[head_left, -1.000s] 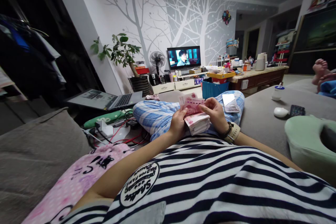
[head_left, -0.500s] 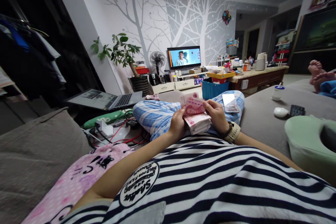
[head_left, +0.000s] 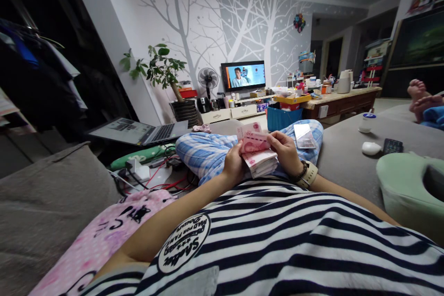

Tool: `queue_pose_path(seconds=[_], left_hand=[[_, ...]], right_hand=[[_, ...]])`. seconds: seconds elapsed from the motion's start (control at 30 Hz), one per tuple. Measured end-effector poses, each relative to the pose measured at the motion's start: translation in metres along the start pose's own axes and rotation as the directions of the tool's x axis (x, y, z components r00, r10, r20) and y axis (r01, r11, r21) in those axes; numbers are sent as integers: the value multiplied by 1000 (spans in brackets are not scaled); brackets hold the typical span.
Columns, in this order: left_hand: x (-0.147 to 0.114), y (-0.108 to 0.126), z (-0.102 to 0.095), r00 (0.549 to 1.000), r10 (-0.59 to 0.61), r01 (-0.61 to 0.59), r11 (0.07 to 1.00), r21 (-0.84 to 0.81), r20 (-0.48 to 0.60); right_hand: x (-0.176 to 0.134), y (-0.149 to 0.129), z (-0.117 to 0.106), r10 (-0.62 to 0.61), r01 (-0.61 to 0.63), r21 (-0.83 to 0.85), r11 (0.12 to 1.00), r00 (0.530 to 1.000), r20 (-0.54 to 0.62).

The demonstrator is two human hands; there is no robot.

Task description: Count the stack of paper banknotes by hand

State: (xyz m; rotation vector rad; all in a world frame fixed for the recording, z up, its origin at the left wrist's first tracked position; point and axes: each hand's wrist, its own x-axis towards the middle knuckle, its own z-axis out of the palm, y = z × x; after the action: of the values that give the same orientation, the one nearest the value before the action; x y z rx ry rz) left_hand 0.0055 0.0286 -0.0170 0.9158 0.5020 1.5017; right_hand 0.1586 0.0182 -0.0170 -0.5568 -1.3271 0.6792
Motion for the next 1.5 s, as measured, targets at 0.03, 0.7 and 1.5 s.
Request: queue_pose_path(seconds=[0.03, 0.7, 1.5], left_hand=[[-1, 0, 0, 1000, 7, -7, 1000, 7, -2], [-8, 4, 5, 1000, 19, -19, 997, 75, 1], [-12, 4, 7, 993, -2, -12, 994, 109, 121]], right_hand=[[0, 0, 0, -2, 2, 2, 1000, 1000, -1], [-4, -8, 3, -15, 15, 3, 1000, 1000, -1], [2, 4, 2, 48, -47, 12, 999, 995, -90]])
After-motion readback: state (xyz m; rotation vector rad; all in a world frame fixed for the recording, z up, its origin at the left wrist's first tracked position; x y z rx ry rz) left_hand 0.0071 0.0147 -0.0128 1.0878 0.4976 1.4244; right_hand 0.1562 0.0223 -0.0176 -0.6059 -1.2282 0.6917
